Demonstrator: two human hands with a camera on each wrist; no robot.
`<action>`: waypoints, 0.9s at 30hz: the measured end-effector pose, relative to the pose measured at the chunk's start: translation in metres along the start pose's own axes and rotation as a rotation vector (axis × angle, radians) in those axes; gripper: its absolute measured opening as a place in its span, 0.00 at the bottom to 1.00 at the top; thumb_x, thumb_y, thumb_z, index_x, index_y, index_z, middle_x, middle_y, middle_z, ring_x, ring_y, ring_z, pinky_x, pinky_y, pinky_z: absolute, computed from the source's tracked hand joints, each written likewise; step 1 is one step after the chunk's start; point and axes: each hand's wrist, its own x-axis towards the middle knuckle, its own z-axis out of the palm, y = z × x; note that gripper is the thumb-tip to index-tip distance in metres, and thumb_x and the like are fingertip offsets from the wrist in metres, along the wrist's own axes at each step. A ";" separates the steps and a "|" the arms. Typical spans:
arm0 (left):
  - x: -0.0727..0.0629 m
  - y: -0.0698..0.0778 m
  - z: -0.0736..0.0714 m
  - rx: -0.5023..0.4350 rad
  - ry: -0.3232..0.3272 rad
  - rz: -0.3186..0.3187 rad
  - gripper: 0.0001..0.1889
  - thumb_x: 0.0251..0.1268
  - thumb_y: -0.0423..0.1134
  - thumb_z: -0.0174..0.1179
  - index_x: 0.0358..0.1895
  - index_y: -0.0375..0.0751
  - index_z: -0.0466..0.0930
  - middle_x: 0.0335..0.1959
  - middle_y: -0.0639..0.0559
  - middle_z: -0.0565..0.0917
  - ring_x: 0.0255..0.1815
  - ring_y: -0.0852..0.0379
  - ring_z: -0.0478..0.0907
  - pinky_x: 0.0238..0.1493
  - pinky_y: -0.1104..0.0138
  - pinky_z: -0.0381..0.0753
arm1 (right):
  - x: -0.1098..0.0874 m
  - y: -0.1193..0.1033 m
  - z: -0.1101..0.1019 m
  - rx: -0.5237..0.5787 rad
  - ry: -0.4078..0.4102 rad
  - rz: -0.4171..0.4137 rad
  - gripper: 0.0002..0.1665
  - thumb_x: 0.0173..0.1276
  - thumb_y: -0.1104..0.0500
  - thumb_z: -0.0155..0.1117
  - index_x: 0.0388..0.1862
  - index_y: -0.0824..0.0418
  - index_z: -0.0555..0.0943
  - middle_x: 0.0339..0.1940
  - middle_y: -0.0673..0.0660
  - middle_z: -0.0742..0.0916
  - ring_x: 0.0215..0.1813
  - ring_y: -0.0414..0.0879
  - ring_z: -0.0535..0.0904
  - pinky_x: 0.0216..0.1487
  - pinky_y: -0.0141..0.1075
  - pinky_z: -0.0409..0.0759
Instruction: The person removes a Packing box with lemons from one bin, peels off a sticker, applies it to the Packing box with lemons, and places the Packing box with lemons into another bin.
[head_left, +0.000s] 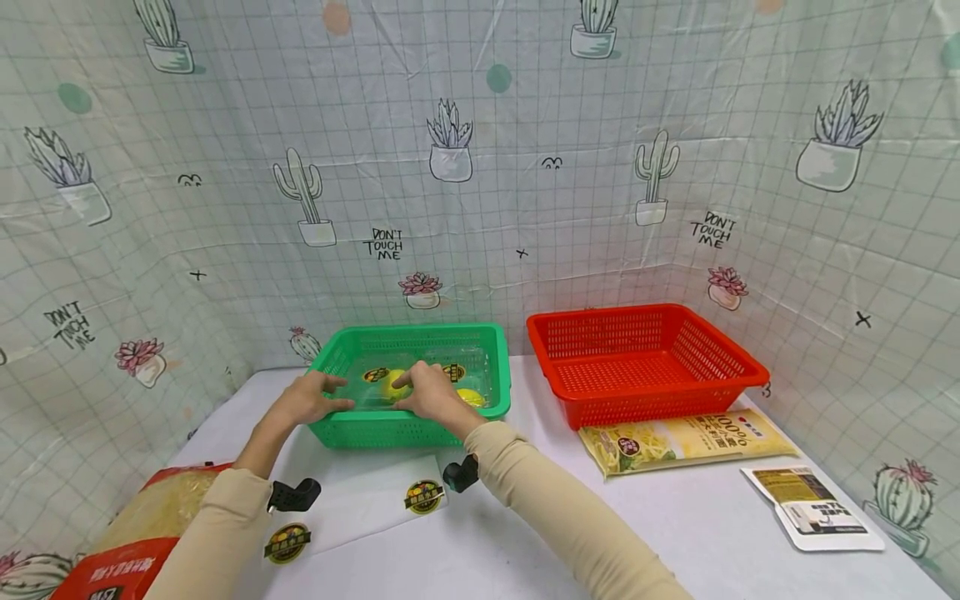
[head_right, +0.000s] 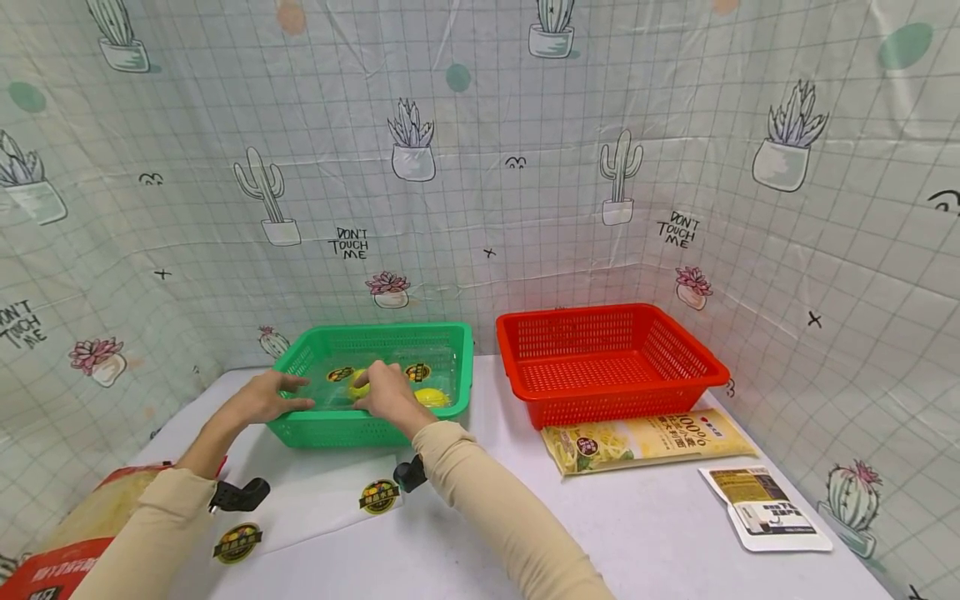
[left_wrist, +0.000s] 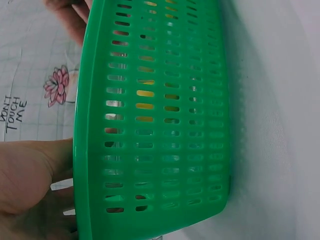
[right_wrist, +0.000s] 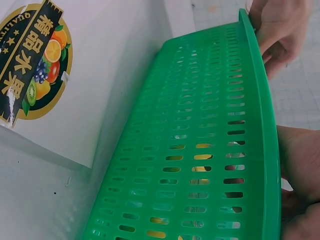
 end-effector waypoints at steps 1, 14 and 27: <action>0.000 0.001 0.000 -0.004 0.001 0.002 0.28 0.66 0.43 0.63 0.64 0.28 0.73 0.58 0.24 0.77 0.61 0.25 0.72 0.57 0.38 0.74 | 0.000 0.000 0.000 -0.001 0.000 0.000 0.21 0.61 0.57 0.73 0.54 0.55 0.86 0.58 0.54 0.86 0.68 0.55 0.73 0.64 0.46 0.76; 0.000 0.007 0.001 -0.019 -0.024 -0.031 0.27 0.66 0.40 0.62 0.65 0.28 0.71 0.59 0.23 0.75 0.61 0.25 0.72 0.58 0.36 0.72 | -0.002 -0.003 0.003 -0.074 0.044 -0.023 0.18 0.60 0.58 0.74 0.50 0.53 0.88 0.53 0.52 0.89 0.66 0.55 0.76 0.61 0.45 0.79; 0.002 0.008 0.003 -0.014 -0.025 -0.034 0.27 0.68 0.41 0.61 0.65 0.29 0.71 0.59 0.25 0.76 0.61 0.26 0.72 0.60 0.36 0.70 | -0.006 0.004 0.000 -0.014 0.070 -0.085 0.09 0.64 0.60 0.70 0.42 0.58 0.90 0.40 0.52 0.92 0.43 0.44 0.88 0.38 0.30 0.83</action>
